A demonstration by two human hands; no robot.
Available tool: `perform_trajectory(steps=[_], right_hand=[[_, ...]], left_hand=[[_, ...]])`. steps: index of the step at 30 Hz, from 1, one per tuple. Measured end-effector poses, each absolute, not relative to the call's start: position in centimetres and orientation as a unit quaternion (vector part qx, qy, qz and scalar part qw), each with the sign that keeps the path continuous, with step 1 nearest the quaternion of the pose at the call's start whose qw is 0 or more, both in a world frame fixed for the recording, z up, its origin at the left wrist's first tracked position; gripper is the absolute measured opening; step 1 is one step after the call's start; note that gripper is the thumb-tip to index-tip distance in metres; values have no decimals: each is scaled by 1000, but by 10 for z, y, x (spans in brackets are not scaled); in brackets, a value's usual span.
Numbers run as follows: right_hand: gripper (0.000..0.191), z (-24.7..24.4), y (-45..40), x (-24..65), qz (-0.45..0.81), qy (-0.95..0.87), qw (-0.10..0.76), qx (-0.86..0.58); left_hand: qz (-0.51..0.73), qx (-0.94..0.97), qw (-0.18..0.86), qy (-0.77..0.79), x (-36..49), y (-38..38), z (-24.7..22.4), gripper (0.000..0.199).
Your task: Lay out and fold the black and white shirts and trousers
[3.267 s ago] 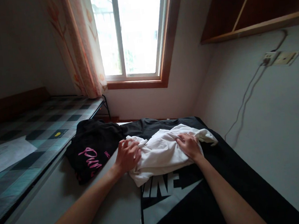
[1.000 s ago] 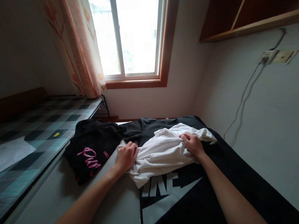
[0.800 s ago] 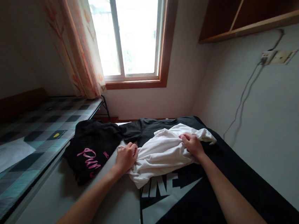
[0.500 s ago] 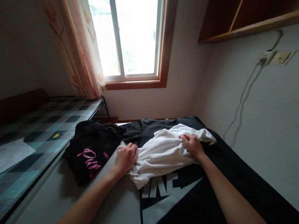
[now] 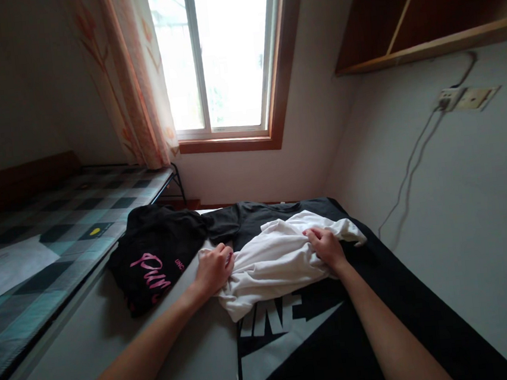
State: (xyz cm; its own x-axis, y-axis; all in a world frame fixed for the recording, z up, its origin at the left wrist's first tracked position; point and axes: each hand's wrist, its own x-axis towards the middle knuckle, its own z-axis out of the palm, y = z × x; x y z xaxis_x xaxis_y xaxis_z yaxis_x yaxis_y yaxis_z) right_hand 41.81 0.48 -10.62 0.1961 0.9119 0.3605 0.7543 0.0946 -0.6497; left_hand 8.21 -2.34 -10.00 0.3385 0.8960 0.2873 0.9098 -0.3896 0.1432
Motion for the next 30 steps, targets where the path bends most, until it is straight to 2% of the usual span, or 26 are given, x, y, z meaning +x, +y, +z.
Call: perform_trajectory(steps=[30], right_hand=[[39, -102, 2, 418, 105, -641, 373, -663]], left_hand=[[-166, -818, 22, -550, 81, -23, -103, 27]])
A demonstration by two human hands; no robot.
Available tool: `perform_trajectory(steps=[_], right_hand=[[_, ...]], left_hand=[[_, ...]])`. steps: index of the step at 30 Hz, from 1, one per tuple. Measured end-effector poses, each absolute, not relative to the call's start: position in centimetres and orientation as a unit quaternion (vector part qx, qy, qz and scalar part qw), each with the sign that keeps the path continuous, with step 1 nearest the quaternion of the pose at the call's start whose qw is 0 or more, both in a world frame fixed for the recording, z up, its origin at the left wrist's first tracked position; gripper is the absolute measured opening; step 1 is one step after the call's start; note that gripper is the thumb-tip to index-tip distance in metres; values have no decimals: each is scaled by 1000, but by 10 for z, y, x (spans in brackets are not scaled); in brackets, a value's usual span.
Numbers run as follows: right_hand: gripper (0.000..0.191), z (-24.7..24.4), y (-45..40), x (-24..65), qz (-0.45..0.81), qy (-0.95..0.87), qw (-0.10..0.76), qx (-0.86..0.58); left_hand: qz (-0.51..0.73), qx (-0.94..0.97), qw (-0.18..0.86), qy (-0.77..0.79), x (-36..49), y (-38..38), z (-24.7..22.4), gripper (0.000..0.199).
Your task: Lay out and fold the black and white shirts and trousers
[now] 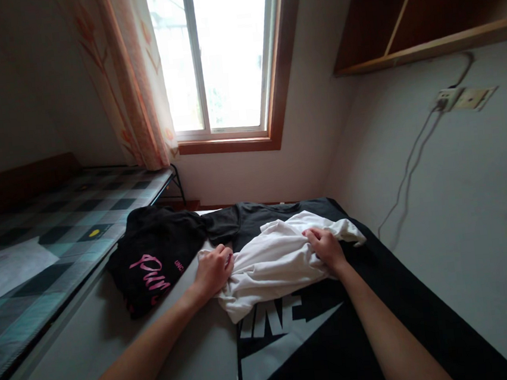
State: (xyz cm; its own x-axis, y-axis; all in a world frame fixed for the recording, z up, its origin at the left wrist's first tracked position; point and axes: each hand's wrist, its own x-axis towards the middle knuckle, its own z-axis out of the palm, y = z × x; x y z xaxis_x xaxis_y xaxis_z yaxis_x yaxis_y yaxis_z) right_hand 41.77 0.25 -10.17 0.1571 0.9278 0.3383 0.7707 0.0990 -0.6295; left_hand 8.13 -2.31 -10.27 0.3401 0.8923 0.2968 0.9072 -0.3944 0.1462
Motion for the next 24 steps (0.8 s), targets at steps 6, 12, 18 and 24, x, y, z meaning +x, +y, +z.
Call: perform_trajectory(steps=[6, 12, 18, 24], right_hand=[[38, -102, 2, 417, 56, -655, 355, -664], [31, -95, -3, 414, -104, -716, 385, -573], [29, -105, 4, 413, 64, -726, 413, -546], [26, -108, 6, 412, 115, -694, 436, -562]], left_hand=[[-174, -820, 19, -545, 81, -23, -102, 29], [-243, -847, 2, -473, 80, -25, -103, 28], [-240, -874, -19, -422, 80, -24, -104, 26], [-226, -874, -26, -430, 82, -25, -99, 26]])
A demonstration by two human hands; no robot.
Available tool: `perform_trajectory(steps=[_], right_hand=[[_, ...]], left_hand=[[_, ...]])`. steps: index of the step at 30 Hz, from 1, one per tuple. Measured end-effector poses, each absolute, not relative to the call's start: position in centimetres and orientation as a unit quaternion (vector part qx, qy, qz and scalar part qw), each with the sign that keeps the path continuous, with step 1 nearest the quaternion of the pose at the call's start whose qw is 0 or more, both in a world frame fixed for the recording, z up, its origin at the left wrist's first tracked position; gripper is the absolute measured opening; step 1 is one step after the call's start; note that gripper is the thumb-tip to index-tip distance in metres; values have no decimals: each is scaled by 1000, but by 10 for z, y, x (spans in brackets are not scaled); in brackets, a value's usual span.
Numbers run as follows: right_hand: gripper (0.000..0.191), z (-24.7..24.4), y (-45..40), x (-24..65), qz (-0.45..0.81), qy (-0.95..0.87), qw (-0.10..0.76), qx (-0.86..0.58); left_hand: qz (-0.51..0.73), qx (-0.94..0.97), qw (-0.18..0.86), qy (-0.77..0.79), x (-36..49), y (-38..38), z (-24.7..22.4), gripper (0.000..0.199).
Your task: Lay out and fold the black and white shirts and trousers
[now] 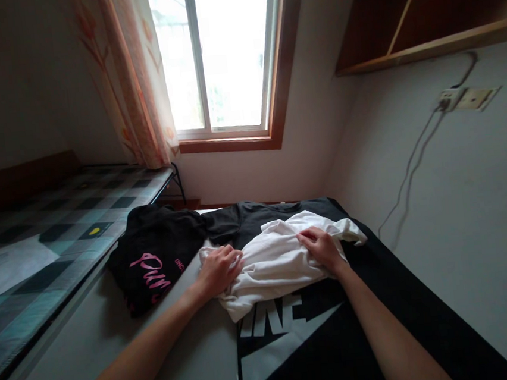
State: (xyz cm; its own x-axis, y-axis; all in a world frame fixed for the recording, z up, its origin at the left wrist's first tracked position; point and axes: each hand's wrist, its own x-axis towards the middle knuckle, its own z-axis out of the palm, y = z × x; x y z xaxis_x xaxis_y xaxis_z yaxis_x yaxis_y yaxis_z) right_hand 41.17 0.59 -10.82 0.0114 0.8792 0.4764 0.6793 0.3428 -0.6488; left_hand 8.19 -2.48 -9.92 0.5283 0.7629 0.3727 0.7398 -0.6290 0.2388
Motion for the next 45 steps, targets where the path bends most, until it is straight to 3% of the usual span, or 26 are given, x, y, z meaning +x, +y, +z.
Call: perform_trajectory(steps=[7, 11, 16, 24, 29, 36, 45], right_hand=[[34, -102, 1, 408, 92, -687, 437, -573], [46, -99, -4, 406, 47, -663, 472, -579], [51, -97, -5, 402, 106, -660, 448, -594], [40, -93, -2, 404, 156, -646, 438, -605], [41, -94, -2, 406, 139, -680, 391, -605], [27, -99, -1, 404, 121, -691, 392, -596], [12, -86, -9, 397, -15, -646, 540, -539]], left_hand=[[268, 825, 92, 489, 83, -22, -105, 34], [274, 812, 109, 503, 83, -20, -109, 28], [260, 826, 97, 490, 83, -21, -107, 22], [248, 836, 89, 482, 83, -21, -106, 18], [251, 837, 86, 479, 82, -21, -107, 18], [254, 845, 78, 464, 84, -23, -102, 20], [286, 830, -24, 479, 82, -24, -95, 25]])
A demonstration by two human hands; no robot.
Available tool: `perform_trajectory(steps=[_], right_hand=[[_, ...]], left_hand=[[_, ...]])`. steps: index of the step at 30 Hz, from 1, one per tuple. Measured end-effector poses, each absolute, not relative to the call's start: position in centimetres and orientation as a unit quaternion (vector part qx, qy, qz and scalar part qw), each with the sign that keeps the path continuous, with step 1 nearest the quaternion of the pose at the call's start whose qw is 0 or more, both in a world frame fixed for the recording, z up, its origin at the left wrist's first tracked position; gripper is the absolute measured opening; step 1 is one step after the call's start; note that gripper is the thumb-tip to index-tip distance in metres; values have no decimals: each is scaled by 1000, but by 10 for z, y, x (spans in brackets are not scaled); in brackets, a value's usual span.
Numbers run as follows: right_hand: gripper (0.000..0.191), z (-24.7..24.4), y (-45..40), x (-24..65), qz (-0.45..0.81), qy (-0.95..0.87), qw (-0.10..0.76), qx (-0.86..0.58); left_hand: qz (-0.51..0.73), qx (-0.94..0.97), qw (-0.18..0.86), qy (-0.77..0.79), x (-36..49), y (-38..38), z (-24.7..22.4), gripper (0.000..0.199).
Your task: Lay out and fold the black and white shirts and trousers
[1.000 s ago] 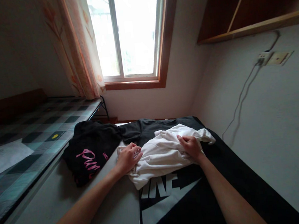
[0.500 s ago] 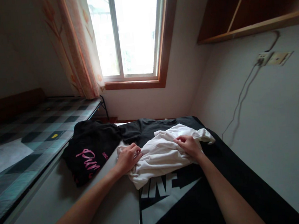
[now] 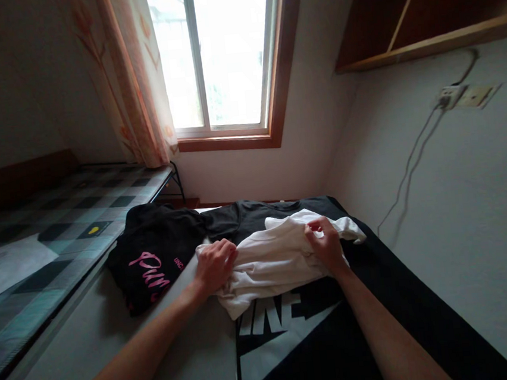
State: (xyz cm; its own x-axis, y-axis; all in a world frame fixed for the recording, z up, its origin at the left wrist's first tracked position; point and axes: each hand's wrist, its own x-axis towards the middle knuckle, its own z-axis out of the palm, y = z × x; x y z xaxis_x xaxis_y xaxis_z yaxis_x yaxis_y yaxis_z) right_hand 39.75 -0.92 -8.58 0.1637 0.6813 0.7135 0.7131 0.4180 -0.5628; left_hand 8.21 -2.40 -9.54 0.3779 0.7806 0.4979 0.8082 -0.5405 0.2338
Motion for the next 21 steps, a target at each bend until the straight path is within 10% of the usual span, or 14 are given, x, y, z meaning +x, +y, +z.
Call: perform_trajectory(steps=[5, 15, 21], right_hand=[[12, -77, -14, 390, -19, -644, 575, -504], [25, -76, -23, 371, 320, -723, 385, -477], [39, -94, -11, 373, 147, -719, 437, -520]], left_hand=[[-331, -802, 101, -487, 70, -18, -80, 25], [-296, -835, -3, -463, 64, -8, -84, 37], [-229, -863, -19, -450, 70, -13, -89, 32]])
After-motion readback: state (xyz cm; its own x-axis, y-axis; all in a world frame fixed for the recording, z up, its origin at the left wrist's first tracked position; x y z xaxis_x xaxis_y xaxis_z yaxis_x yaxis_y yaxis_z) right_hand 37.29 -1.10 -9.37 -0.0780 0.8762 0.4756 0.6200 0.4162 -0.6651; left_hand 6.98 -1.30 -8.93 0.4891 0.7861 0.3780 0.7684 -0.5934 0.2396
